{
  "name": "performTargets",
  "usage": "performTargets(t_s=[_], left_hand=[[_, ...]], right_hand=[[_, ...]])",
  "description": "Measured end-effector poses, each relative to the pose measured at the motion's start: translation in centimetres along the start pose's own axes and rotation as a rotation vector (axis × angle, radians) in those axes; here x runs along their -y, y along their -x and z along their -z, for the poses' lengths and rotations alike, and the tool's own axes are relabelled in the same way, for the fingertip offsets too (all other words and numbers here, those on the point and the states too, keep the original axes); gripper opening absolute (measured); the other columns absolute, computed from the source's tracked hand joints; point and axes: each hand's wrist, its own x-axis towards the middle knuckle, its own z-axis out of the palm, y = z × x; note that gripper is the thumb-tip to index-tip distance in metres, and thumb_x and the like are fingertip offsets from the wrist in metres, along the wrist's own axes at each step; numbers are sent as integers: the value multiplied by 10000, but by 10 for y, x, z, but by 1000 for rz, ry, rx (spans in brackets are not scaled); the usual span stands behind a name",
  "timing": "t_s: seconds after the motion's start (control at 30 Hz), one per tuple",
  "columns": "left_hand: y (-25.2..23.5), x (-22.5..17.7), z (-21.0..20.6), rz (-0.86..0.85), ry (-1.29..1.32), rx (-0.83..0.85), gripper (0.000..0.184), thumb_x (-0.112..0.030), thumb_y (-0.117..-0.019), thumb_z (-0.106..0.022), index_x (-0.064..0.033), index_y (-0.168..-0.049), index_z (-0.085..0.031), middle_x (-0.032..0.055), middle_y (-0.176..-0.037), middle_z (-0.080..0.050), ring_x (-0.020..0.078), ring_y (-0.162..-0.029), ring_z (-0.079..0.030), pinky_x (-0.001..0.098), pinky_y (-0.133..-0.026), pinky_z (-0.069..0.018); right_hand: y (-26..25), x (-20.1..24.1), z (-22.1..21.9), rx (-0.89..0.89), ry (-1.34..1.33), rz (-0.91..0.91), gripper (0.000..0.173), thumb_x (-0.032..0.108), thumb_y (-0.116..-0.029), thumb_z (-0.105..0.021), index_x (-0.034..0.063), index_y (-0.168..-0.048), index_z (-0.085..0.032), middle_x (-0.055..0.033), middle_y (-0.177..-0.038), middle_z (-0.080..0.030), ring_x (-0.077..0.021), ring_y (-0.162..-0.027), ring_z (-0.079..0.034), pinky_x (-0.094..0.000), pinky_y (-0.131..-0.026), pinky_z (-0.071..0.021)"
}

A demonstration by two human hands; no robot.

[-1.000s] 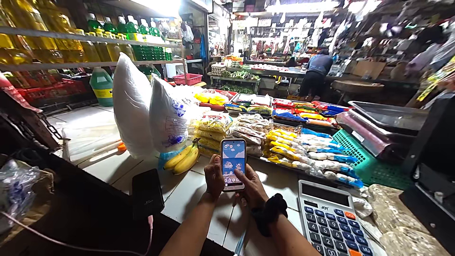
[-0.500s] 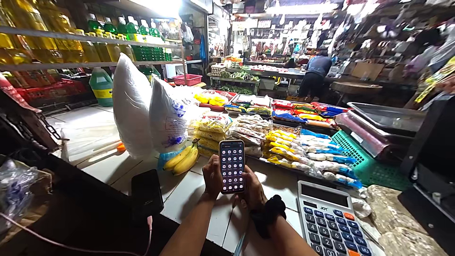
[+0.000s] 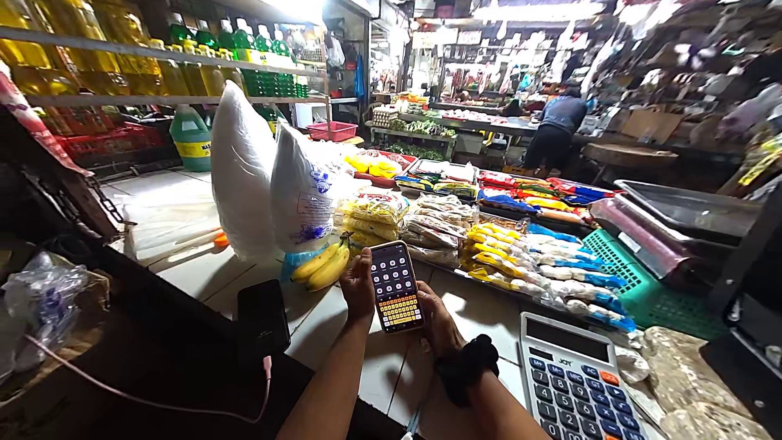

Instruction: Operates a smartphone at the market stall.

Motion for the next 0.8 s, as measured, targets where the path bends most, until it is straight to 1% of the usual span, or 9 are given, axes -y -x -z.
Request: performTargets(t_s=[0.1, 0.17, 0.23, 0.3, 0.4, 0.5, 0.63, 0.73, 0.8], left_hand=[[0, 3, 0, -32, -41, 17, 267, -83, -1022, -555, -43, -776, -652, -57, -644, -633, 3, -596, -625, 185, -604, -554], [2, 6, 2, -52, -28, 121, 109, -23, -963, -536, -7, -904, -626, -44, -737, -655, 5, -669, -647, 190, -656, -566], [6, 9, 4, -55, 34, 254, 230, -1, -883, -454, 43, -1071, -578, -8, -884, -682, 23, -787, -680, 220, -742, -589], [8, 12, 4, -73, 69, 339, 302, -77, -916, -411, 56, -1145, -557, -2, -953, -683, 19, -852, -679, 227, -794, -589], [10, 14, 4, -79, 0, 344, 428, -210, -1014, -316, 79, -1107, -618, 18, -1000, -676, -9, -904, -650, 198, -833, -558], [14, 14, 0, -38, -85, 300, 453, -141, -1043, -249, 65, -1030, -652, 5, -911, -688, -23, -864, -649, 184, -829, -547], [16, 14, -4, -80, -306, 270, 359, -108, -1071, -372, 80, -997, -669, 46, -840, -659, -12, -799, -619, 185, -780, -509], [17, 16, -4, -152, -421, 255, 348, -136, -1079, -389, 61, -983, -659, 34, -767, -617, -5, -718, -584, 186, -696, -482], [17, 15, -3, -188, -481, 245, 348, -142, -1074, -392, 71, -976, -650, 65, -752, -599, 47, -703, -568, 232, -683, -471]], right_hand=[[1, 0, 0, 15, -27, 22, 417, 243, -1008, -289, 46, -1299, -512, -36, -1056, -725, -103, -926, -719, -297, -793, -615], [2, 2, 0, -4, -59, 15, 430, 253, -1009, -269, 52, -1317, -492, -47, -1048, -731, -122, -904, -727, -310, -753, -622], [2, 4, 0, -33, -123, -1, 433, 294, -1009, -263, 79, -1320, -473, -57, -1013, -750, -146, -824, -745, -313, -626, -625], [1, 7, 2, -61, -194, -20, 426, 330, -995, -287, 104, -1297, -483, -71, -974, -761, -173, -751, -749, -325, -529, -604], [1, 9, 0, -114, -257, -33, 416, 309, -1001, -254, 116, -1275, -499, -72, -917, -759, -189, -688, -739, -331, -463, -576], [0, 11, 0, -154, -291, -28, 443, 288, -1030, -174, 98, -1302, -467, -101, -880, -752, -210, -628, -724, -332, -427, -556], [-1, 13, 2, -194, -274, -95, 484, 304, -1066, -128, 108, -1402, -416, -137, -956, -740, -250, -709, -735, -358, -464, -566], [-2, 14, 0, -222, -210, -102, 445, 277, -1091, -173, 83, -1382, -450, -131, -952, -732, -232, -698, -727, -344, -458, -568], [-2, 14, 2, -204, -174, -113, 419, 197, -1077, -222, 75, -1410, -444, -139, -1006, -716, -239, -730, -722, -358, -485, -576]])
